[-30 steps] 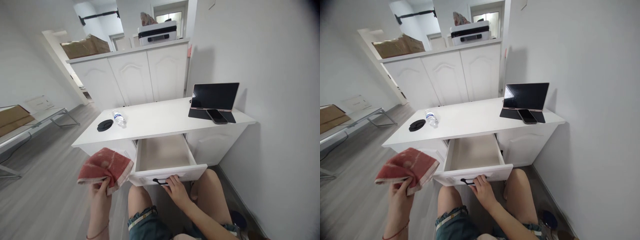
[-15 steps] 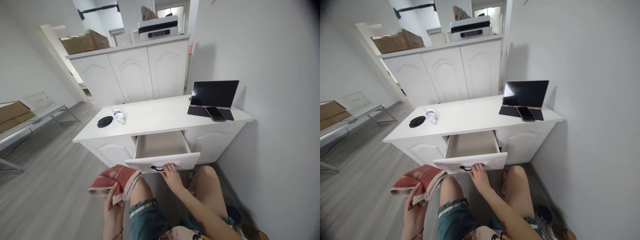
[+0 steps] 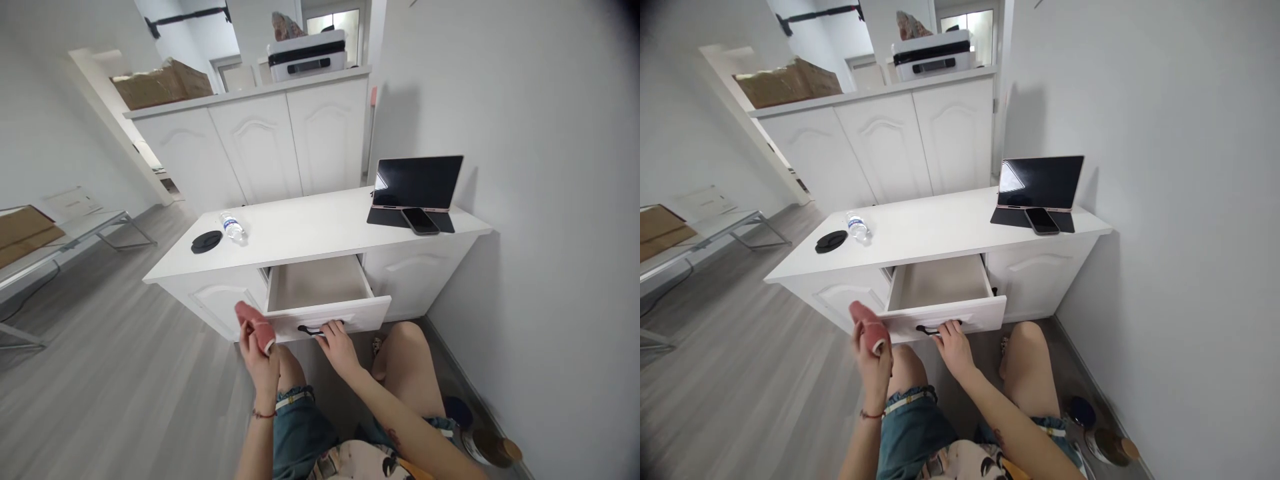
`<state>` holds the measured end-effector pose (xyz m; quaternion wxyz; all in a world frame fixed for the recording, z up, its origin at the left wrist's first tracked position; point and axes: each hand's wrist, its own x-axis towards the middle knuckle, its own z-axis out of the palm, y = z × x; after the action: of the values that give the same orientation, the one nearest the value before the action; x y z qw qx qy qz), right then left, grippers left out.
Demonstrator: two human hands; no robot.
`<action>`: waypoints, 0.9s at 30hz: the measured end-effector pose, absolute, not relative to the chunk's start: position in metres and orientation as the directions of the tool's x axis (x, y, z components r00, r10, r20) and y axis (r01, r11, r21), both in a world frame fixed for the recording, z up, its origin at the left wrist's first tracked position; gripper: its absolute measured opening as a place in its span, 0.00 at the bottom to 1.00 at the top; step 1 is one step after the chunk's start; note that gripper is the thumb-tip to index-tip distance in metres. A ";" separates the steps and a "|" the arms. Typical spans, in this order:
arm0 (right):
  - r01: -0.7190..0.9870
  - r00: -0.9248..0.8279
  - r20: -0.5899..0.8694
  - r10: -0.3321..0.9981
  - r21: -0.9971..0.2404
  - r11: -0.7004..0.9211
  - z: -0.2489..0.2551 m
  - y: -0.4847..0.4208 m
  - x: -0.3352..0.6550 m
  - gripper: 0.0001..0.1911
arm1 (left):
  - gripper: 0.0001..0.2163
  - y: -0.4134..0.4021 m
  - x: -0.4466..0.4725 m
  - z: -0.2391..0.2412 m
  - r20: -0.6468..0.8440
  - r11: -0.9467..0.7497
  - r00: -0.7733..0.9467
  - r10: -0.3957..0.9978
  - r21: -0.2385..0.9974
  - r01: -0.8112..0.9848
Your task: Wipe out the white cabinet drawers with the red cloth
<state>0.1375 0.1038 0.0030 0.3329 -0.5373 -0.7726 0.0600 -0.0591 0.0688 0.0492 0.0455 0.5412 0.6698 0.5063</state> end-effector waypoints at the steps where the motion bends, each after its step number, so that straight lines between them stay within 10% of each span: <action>1: 0.781 -0.198 0.451 0.870 -0.464 0.418 0.003 0.102 0.138 0.05 | 0.20 0.074 -0.053 0.050 0.563 -0.140 -0.361 0.743 0.658 0.740; 19: 0.687 -0.172 0.578 0.798 -0.510 0.517 -0.020 0.070 0.166 0.25 | 0.14 0.089 0.034 0.054 0.523 -0.405 0.246 0.816 0.214 0.889; 27: 0.676 0.330 0.665 0.670 -0.662 0.324 -0.014 0.054 0.226 0.13 | 0.19 0.094 0.084 0.060 0.444 -0.540 0.427 0.787 0.162 0.826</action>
<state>0.2265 0.0536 -0.0145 0.5718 -0.5814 -0.5788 -0.0022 0.0844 0.0936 0.0596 -0.0401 0.8439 0.4780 0.2404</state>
